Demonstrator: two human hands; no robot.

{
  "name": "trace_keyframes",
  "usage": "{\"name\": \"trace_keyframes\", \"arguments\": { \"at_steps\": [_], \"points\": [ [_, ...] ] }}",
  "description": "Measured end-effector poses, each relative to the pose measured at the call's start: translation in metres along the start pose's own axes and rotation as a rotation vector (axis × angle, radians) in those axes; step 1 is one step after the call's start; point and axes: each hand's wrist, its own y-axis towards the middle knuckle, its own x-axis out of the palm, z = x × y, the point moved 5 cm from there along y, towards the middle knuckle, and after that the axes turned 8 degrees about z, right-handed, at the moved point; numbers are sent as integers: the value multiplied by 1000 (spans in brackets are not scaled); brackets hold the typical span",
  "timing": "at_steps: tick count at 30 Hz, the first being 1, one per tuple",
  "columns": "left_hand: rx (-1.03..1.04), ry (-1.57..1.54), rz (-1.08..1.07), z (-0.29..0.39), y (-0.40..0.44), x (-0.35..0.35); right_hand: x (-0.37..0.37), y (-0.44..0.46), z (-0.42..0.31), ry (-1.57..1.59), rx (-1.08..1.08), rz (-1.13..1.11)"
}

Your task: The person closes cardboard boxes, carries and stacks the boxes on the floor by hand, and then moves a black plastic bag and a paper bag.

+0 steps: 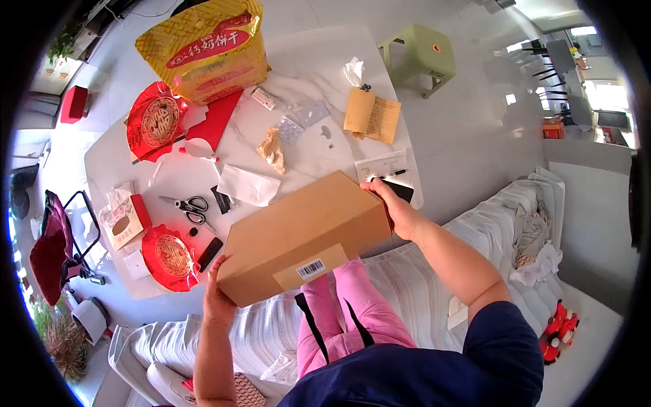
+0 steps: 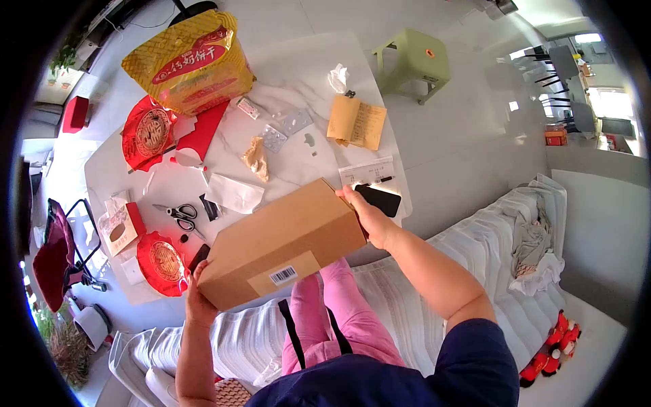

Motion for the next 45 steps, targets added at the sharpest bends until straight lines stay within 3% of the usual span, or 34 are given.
{"name": "trace_keyframes", "arguments": {
  "at_steps": [1, 3, 5, 7, 9, 11, 13, 14, 16, 17, 18, 20, 21, 23, 27, 29, 31, 34, 36, 39, 43, 45],
  "points": [
    [-89, -133, 135, -10, -3, 2, 1, 2, 2, -6, 3, -5],
    [29, -92, 190, -22, -7, -2, -2, 3, 9, -103, 93, 117],
    [-166, -202, 157, -48, -9, -23, -7, -3, 14, -81, 136, 83],
    [-407, -253, 202, -74, -25, -36, -15, -10, 36, -64, 290, -105],
    [-632, -119, 228, -91, -48, -43, -39, -12, 70, -135, 262, -93],
    [-672, -49, 221, -113, -53, -59, -51, -3, 68, -210, 225, -79],
    [-629, -29, 183, -122, -61, -61, -57, 8, 64, -607, 275, -185],
    [-559, 1, 154, -129, -64, -64, -80, 51, 66, -921, 84, -137],
    [-468, 11, 103, -129, -70, -51, -75, 107, 12, -806, -132, 90],
    [-473, 10, 108, -130, -76, -45, -71, 127, -28, -971, -478, 408],
    [-409, 32, 68, -128, -81, -40, -74, 157, -53, -809, -712, 585],
    [-287, 26, 73, -121, -92, -24, -80, 188, -98, -719, -623, 933],
    [-293, 27, 73, -120, -99, -23, -77, 199, -112, -721, -617, 935],
    [-262, -8, 97, -118, -114, -26, -89, 196, -126, -712, -525, 1443],
    [-249, -104, 194, -114, -131, -18, -80, 213, -133, -859, -706, 1236],
    [-231, -158, 271, -112, -133, -5, -69, 234, -115, -838, -434, 1018],
    [-199, -170, 281, -115, -128, 0, -70, 244, -110, -885, -462, 1093],
    [-155, -169, 335, -116, -126, -1, -74, 244, -105, -693, -260, 1086],
    [-129, -202, 361, -114, -122, -1, -73, 245, -108, -544, -186, 934],
    [-114, -229, 385, -109, -118, 3, -73, 245, -109, -517, -196, 928],
    [-99, -243, 360, -102, -119, 8, -73, 226, -103, -554, -101, 894],
    [-92, -243, 360, -98, -121, 13, -67, 199, -111, -721, -123, 862]
  ]
}}
